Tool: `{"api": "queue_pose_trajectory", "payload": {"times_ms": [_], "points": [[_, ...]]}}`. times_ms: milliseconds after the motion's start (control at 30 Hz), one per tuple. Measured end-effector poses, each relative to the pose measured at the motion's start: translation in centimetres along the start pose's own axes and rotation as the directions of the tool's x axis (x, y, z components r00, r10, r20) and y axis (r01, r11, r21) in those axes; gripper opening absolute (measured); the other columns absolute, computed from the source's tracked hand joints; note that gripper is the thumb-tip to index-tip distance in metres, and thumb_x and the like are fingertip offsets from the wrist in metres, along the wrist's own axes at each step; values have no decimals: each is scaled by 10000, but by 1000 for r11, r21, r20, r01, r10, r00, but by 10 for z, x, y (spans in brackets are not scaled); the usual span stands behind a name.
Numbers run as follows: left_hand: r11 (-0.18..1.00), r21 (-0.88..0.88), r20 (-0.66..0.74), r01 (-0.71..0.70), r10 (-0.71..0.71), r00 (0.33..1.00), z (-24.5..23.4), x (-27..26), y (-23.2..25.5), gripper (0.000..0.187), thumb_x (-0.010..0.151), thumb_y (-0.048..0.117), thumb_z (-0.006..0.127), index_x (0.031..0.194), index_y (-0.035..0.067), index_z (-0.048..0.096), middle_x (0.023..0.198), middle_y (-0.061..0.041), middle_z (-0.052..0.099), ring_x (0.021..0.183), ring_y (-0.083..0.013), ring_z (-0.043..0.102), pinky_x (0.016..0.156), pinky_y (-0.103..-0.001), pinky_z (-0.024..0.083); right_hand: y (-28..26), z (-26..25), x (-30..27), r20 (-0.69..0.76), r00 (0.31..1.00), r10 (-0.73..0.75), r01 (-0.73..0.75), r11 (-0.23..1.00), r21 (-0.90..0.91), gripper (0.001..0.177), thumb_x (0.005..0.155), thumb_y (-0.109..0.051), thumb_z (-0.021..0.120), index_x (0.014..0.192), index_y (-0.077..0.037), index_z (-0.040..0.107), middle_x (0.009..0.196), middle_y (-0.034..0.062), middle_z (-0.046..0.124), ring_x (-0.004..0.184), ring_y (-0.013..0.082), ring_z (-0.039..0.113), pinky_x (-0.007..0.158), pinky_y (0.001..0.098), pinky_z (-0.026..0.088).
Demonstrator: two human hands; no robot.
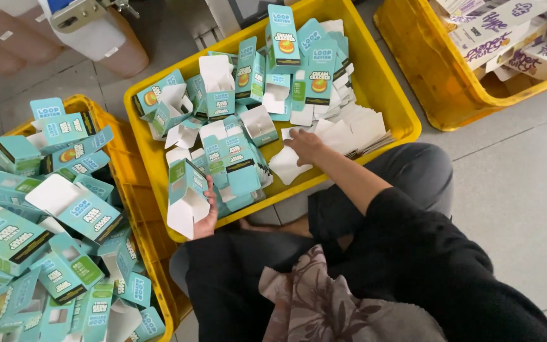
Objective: A person sitting on the floor folds flat cardboard templates into small boxes and places them into a yellow bin.
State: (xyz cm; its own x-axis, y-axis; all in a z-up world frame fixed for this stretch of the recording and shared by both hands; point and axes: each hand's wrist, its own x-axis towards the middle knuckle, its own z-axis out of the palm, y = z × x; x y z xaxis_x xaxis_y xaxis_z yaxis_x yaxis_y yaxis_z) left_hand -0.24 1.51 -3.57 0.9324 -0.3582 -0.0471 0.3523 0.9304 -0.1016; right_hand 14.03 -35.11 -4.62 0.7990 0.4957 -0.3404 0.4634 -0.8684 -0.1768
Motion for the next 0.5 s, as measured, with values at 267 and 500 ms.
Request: {"api": "queue_pose_trajectory", "payload": {"times_ms": [267,500], "points": [[999,1,26,41,-41,999,-7,-4,3,651,1002,309,625,1583,182,361,1658,-70,278,1117,-322,613,939,-496,591,-2,30,25,22,998,-64,67,975,-212,834,611,-349,986,1359,-188,651,1269,66,620,1158,281,620,912,408,585],[998,59,-16,7,-6,1000,0,-2,-5,649,989,366,632,1574,221,391,1655,-75,297,1104,-302,627,929,-490,600,13,7,10,-33,971,237,-234,969,80,419,801,-344,888,1131,-129,746,1048,72,732,1001,262,726,847,396,624]]}}
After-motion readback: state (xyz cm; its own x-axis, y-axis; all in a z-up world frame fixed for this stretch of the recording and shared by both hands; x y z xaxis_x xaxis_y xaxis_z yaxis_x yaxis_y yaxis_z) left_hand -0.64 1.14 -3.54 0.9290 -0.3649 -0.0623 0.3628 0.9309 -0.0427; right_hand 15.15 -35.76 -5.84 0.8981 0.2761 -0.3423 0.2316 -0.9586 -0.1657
